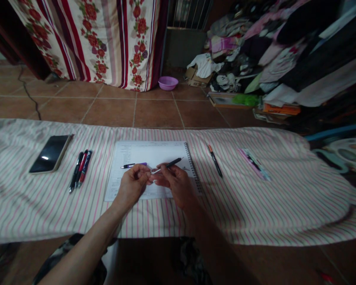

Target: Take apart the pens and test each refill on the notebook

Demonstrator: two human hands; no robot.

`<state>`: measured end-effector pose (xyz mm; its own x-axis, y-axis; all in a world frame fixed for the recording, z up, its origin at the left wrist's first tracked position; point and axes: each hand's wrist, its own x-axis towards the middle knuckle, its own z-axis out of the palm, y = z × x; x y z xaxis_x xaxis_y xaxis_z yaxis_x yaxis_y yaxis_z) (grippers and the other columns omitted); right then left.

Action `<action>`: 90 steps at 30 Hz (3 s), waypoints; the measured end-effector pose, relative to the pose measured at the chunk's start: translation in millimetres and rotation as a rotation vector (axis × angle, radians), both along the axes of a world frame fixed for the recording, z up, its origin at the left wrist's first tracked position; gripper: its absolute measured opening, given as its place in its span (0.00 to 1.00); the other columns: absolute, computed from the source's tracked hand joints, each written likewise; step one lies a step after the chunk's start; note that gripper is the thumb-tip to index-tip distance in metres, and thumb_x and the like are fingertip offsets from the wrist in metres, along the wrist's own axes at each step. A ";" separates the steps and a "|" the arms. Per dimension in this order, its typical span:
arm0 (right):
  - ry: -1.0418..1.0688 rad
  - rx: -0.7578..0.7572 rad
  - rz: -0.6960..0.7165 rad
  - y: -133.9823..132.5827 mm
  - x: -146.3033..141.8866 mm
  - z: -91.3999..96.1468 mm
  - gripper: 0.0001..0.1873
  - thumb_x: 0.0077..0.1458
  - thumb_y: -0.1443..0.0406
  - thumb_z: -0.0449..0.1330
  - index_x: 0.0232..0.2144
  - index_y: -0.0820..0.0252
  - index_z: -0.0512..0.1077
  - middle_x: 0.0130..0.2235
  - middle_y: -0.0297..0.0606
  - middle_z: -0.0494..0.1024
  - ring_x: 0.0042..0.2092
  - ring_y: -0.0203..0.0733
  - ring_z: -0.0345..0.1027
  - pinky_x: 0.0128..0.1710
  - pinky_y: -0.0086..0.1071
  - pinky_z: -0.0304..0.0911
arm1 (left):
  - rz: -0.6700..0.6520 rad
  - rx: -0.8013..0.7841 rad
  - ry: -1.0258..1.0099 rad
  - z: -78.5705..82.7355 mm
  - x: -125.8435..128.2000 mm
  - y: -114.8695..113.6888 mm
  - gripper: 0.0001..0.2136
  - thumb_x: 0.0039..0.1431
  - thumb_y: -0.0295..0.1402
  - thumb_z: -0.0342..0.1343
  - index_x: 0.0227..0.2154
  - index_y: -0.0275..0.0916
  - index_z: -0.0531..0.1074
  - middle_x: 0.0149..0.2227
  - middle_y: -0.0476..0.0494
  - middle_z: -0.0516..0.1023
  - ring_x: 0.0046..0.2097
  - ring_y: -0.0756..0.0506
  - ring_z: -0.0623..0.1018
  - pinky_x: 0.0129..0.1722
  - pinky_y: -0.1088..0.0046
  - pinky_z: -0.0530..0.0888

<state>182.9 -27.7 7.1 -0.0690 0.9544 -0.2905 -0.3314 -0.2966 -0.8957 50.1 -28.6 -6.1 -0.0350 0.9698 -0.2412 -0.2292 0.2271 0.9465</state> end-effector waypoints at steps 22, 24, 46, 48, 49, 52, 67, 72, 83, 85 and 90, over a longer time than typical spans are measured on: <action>0.138 0.010 -0.102 8.3 3.0 -7.2 0.15 0.42 0.56 0.65 0.28 0.62 0.72 0.30 0.36 0.79 0.34 0.39 0.75 0.42 0.36 0.70 | 0.077 0.554 1.049 6.7 -22.9 1.4 0.08 0.53 0.30 0.51 0.34 0.40 0.75 0.37 0.41 0.74 0.40 0.41 0.71 0.41 0.63 0.68; 0.149 0.010 -0.124 10.0 2.2 -8.9 0.15 0.43 0.56 0.65 0.28 0.62 0.72 0.29 0.36 0.79 0.35 0.40 0.75 0.43 0.37 0.69 | 0.053 0.607 1.227 7.2 -29.2 4.0 0.11 0.53 0.29 0.52 0.38 0.40 0.74 0.40 0.40 0.74 0.44 0.38 0.68 0.44 0.59 0.67; 0.296 0.010 -0.117 16.8 -15.7 -4.3 0.15 0.41 0.57 0.67 0.28 0.63 0.72 0.28 0.36 0.79 0.35 0.40 0.75 0.44 0.36 0.69 | 0.043 0.418 0.866 -8.6 -37.9 10.8 0.07 0.54 0.31 0.51 0.32 0.39 0.74 0.33 0.44 0.74 0.40 0.43 0.71 0.43 0.63 0.67; 0.301 0.005 -0.101 15.9 -15.9 -2.9 0.15 0.41 0.57 0.66 0.28 0.62 0.72 0.28 0.36 0.79 0.35 0.40 0.75 0.43 0.35 0.70 | 0.034 0.414 0.810 -7.7 -36.5 9.4 0.07 0.54 0.31 0.52 0.32 0.39 0.74 0.33 0.44 0.74 0.40 0.43 0.72 0.43 0.63 0.68; 0.300 0.002 -0.097 15.4 -15.8 -2.5 0.15 0.41 0.57 0.66 0.28 0.62 0.72 0.28 0.37 0.79 0.35 0.39 0.75 0.42 0.35 0.70 | 0.032 0.416 0.789 -7.3 -35.9 8.7 0.07 0.53 0.31 0.52 0.32 0.39 0.74 0.33 0.44 0.74 0.40 0.44 0.72 0.43 0.63 0.68; 0.285 -0.003 -0.093 14.3 -15.4 -2.3 0.15 0.41 0.57 0.66 0.28 0.62 0.72 0.29 0.37 0.79 0.35 0.39 0.75 0.43 0.35 0.69 | 0.044 0.424 0.761 -6.6 -35.1 7.2 0.06 0.53 0.31 0.52 0.32 0.40 0.74 0.33 0.44 0.74 0.39 0.44 0.72 0.42 0.63 0.68; 0.207 0.015 -0.067 12.4 -16.3 0.4 0.15 0.42 0.56 0.65 0.28 0.62 0.73 0.30 0.37 0.79 0.34 0.39 0.74 0.40 0.34 0.70 | 0.063 0.476 0.752 -10.6 -36.9 5.6 0.06 0.54 0.31 0.52 0.33 0.42 0.74 0.35 0.46 0.73 0.40 0.45 0.72 0.43 0.64 0.68; 0.131 0.053 -0.044 11.3 -15.8 -1.3 0.14 0.44 0.56 0.64 0.28 0.61 0.74 0.30 0.36 0.78 0.34 0.37 0.73 0.40 0.33 0.70 | 0.062 0.487 0.740 -8.3 -36.0 5.0 0.06 0.54 0.30 0.53 0.32 0.42 0.74 0.34 0.46 0.73 0.40 0.46 0.72 0.43 0.65 0.68; -0.074 0.053 -0.031 7.2 -23.8 -6.5 0.15 0.43 0.56 0.64 0.32 0.60 0.77 0.25 0.35 0.75 0.28 0.34 0.67 0.22 0.24 0.61 | 0.071 0.482 0.596 -7.8 -24.7 1.7 0.06 0.52 0.30 0.54 0.31 0.43 0.74 0.32 0.48 0.73 0.38 0.47 0.73 0.41 0.68 0.69; -0.076 0.068 -0.028 7.0 -25.6 -8.2 0.17 0.43 0.56 0.63 0.34 0.60 0.77 0.25 0.35 0.75 0.27 0.33 0.66 0.21 0.24 0.60 | 0.073 0.470 0.562 -6.6 -22.8 0.9 0.05 0.51 0.29 0.54 0.31 0.42 0.74 0.31 0.48 0.73 0.36 0.47 0.73 0.39 0.69 0.69; -0.169 0.125 0.027 9.6 -24.4 -8.8 0.17 0.47 0.54 0.60 0.33 0.61 0.76 0.25 0.34 0.73 0.22 0.29 0.61 0.20 0.24 0.56 | 0.077 0.410 0.485 -7.3 -19.1 0.2 0.05 0.51 0.30 0.55 0.30 0.41 0.74 0.31 0.47 0.73 0.36 0.47 0.74 0.38 0.69 0.70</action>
